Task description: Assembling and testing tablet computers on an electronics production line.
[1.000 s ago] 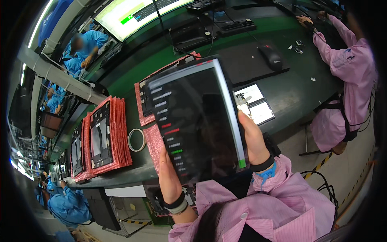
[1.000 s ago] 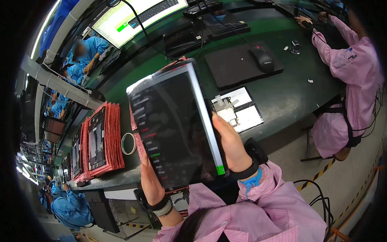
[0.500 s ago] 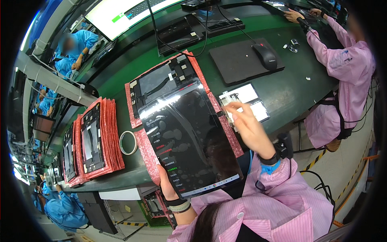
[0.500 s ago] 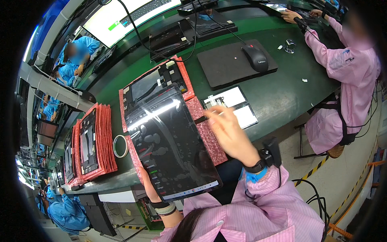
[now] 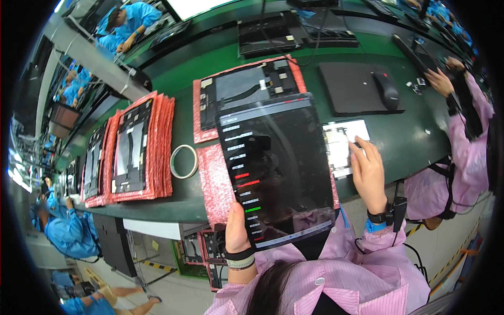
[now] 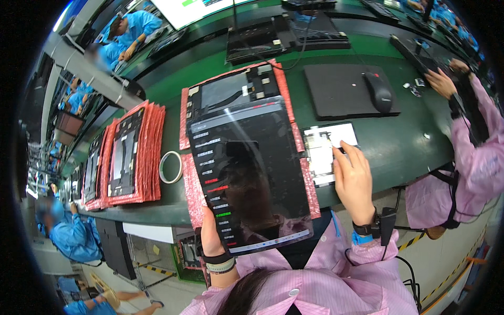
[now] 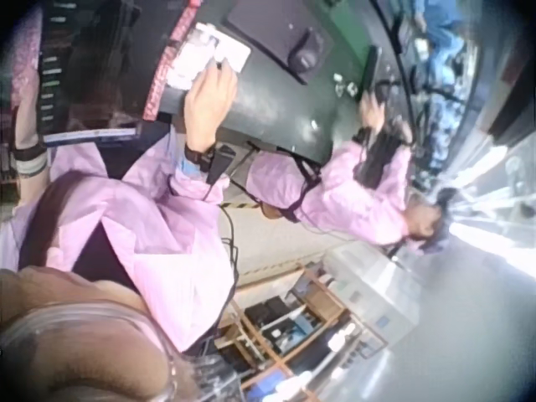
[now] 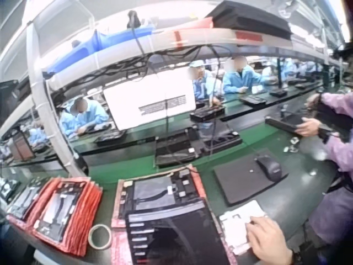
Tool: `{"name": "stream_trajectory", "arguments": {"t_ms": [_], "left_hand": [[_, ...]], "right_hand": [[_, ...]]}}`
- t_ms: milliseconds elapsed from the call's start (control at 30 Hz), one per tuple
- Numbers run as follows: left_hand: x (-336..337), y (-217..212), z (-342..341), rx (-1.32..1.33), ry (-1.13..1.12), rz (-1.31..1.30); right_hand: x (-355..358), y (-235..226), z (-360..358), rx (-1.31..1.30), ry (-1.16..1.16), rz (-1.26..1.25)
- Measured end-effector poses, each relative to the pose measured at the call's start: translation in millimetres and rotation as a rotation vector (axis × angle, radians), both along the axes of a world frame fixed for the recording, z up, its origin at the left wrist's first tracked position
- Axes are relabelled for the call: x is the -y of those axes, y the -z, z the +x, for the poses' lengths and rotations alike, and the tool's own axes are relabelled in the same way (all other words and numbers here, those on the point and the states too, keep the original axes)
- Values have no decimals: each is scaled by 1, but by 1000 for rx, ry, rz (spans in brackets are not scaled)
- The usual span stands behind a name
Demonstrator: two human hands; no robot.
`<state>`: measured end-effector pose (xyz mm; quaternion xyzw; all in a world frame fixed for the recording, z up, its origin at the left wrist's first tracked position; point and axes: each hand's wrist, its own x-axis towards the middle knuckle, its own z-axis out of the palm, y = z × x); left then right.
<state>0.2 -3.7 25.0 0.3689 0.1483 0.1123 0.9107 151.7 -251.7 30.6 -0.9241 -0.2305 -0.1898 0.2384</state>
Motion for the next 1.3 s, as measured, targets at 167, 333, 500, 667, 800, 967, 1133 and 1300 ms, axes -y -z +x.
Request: {"name": "stream_trajectory", "arguments": {"t_ms": [167, 333, 500, 667, 800, 967, 1133, 1300], "left_hand": [[-1, -5, 1, -12, 10, 61], [-7, 1, -3, 130, 84, -14], [-2, -12, 3, 43, 40, 114], [5, -22, 5, -90, 72, 82], [4, -27, 11, -61, 40, 603], [-45, -48, 4, -90, -76, 1527], [-66, -17, -14, -240, -16, 1891], [-69, -6, -11, -218, -35, 1906]], "right_hand": [[-4, -9, 7, 26, -37, -127], [-6, -14, 5, -17, -36, -163], [-1, -19, -11, -268, -125, 361], [-27, -26, -42, -1219, -591, 1437], [-40, -20, -53, -1255, -419, 1609], [-32, -27, -50, -1070, -301, 1534], [-38, -52, -50, -743, -390, 1363], [-48, -62, -55, -275, -487, 591]]}}
